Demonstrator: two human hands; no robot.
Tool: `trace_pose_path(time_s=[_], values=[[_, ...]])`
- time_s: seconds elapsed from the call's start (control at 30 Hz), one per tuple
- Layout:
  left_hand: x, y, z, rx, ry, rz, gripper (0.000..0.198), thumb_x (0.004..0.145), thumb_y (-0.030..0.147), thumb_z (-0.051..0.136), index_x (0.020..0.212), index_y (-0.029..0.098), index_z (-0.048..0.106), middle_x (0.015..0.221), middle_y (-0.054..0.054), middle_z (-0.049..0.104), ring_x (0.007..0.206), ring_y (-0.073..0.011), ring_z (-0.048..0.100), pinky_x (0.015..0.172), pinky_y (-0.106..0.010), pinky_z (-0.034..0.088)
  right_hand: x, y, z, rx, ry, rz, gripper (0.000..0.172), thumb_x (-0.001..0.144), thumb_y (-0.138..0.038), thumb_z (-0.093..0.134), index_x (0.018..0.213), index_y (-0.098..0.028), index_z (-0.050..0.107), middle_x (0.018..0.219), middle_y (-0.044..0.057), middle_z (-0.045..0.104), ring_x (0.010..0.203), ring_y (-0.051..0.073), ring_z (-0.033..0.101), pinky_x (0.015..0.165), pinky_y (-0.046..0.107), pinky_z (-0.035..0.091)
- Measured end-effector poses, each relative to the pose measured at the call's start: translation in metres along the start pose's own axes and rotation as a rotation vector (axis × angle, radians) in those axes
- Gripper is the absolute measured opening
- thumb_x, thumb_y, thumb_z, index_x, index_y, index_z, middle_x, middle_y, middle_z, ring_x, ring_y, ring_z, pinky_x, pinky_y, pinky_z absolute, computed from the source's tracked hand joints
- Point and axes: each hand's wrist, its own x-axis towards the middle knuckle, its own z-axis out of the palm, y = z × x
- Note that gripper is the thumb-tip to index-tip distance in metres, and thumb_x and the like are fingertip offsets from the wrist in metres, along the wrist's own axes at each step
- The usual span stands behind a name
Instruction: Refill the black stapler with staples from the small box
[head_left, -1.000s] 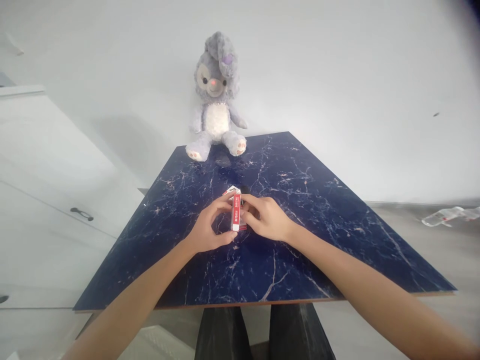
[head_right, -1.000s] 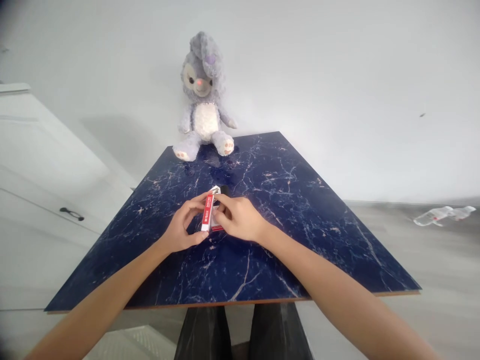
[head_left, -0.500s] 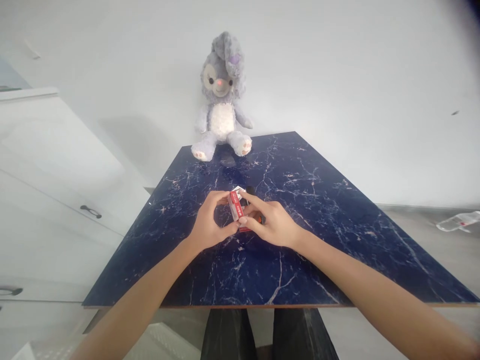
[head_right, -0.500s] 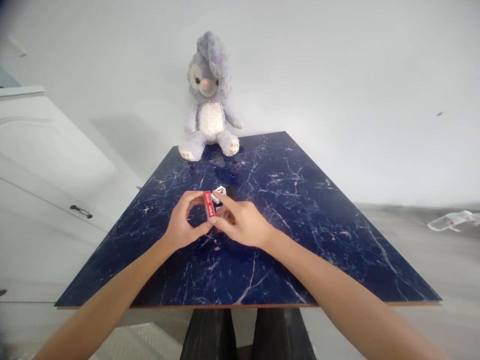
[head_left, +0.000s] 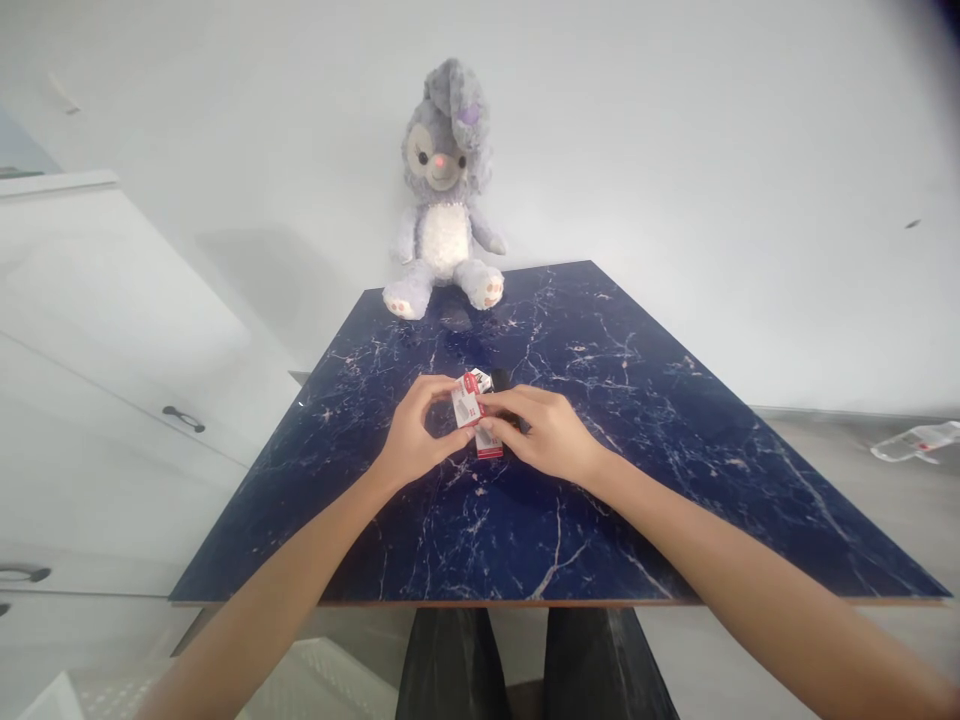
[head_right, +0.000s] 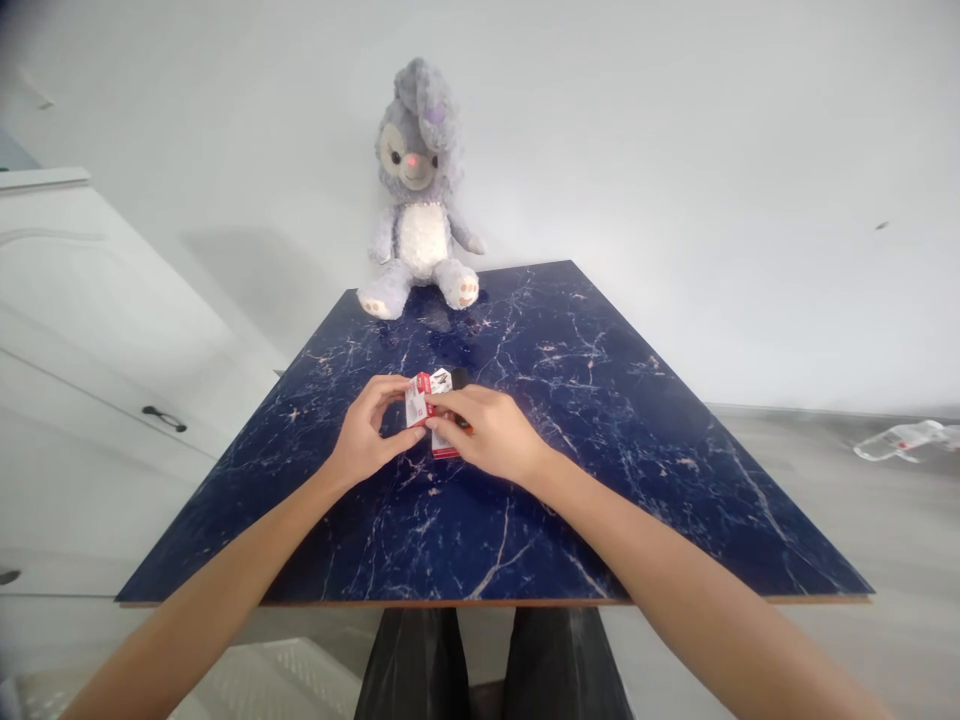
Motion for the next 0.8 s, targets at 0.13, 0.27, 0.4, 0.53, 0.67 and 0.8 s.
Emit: trace_pose_path(time_s=[0.13, 0.27, 0.4, 0.53, 0.67, 0.8], values=[[0.0, 0.002, -0.004, 0.174, -0.288, -0.041, 0.053, 0.079, 0.037, 0.076, 0.127, 0.026, 0.057, 0.126, -0.009, 0.06, 0.118, -0.0295, 0.057, 0.102, -0.051, 0.047, 0.005, 0.009, -0.008, -0.089, 0.116, 0.161, 0.023, 0.099, -0.033, 0.051, 0.107, -0.022, 0.069, 0.1, 0.005, 0.073, 0.086, 0.019, 0.066, 0.082, 0.032, 0.051], [-0.003, 0.0, -0.001, 0.225, -0.41, -0.013, 0.05, 0.081, 0.039, 0.075, 0.127, 0.027, 0.058, 0.141, -0.01, 0.053, 0.132, -0.0312, 0.049, 0.11, -0.052, 0.041, 0.007, 0.025, -0.005, -0.17, 0.089, 0.334, 0.027, 0.098, -0.037, 0.05, 0.113, -0.021, 0.066, 0.114, 0.008, 0.067, 0.079, 0.018, 0.066, 0.082, 0.034, 0.051], [-0.006, -0.006, 0.005, 0.224, -0.359, -0.085, 0.061, 0.082, 0.043, 0.074, 0.137, 0.03, 0.051, 0.142, -0.009, 0.055, 0.129, -0.0306, 0.053, 0.109, -0.051, 0.041, 0.004, 0.033, 0.006, -0.139, -0.026, 0.407, 0.035, 0.101, -0.039, 0.044, 0.124, -0.019, 0.06, 0.123, 0.011, 0.065, 0.097, 0.023, 0.067, 0.089, 0.035, 0.049], [-0.009, -0.011, 0.01, 0.19, -0.307, -0.166, 0.09, 0.08, 0.049, 0.075, 0.154, 0.031, 0.027, 0.142, -0.013, 0.054, 0.129, -0.0322, 0.054, 0.107, -0.052, 0.043, 0.003, 0.031, 0.01, -0.067, -0.108, 0.449, 0.041, 0.104, -0.037, 0.037, 0.137, -0.017, 0.048, 0.114, 0.011, 0.071, 0.102, 0.025, 0.068, 0.09, 0.035, 0.049], [-0.011, -0.009, 0.012, 0.2, -0.308, -0.143, 0.091, 0.08, 0.05, 0.075, 0.155, 0.033, 0.027, 0.144, -0.013, 0.053, 0.131, -0.0343, 0.051, 0.108, -0.054, 0.041, 0.004, 0.03, 0.008, -0.075, -0.132, 0.462, 0.043, 0.104, -0.039, 0.036, 0.14, -0.017, 0.045, 0.114, 0.011, 0.072, 0.103, 0.027, 0.069, 0.09, 0.036, 0.049], [-0.006, -0.014, 0.012, 0.172, -0.21, -0.075, 0.067, 0.091, 0.05, 0.061, 0.151, 0.03, 0.037, 0.148, -0.012, 0.049, 0.136, -0.0311, 0.046, 0.111, -0.052, 0.038, 0.004, 0.031, 0.007, -0.101, -0.138, 0.452, 0.044, 0.104, -0.041, 0.035, 0.139, -0.017, 0.047, 0.113, 0.012, 0.072, 0.102, 0.027, 0.069, 0.089, 0.036, 0.049]])
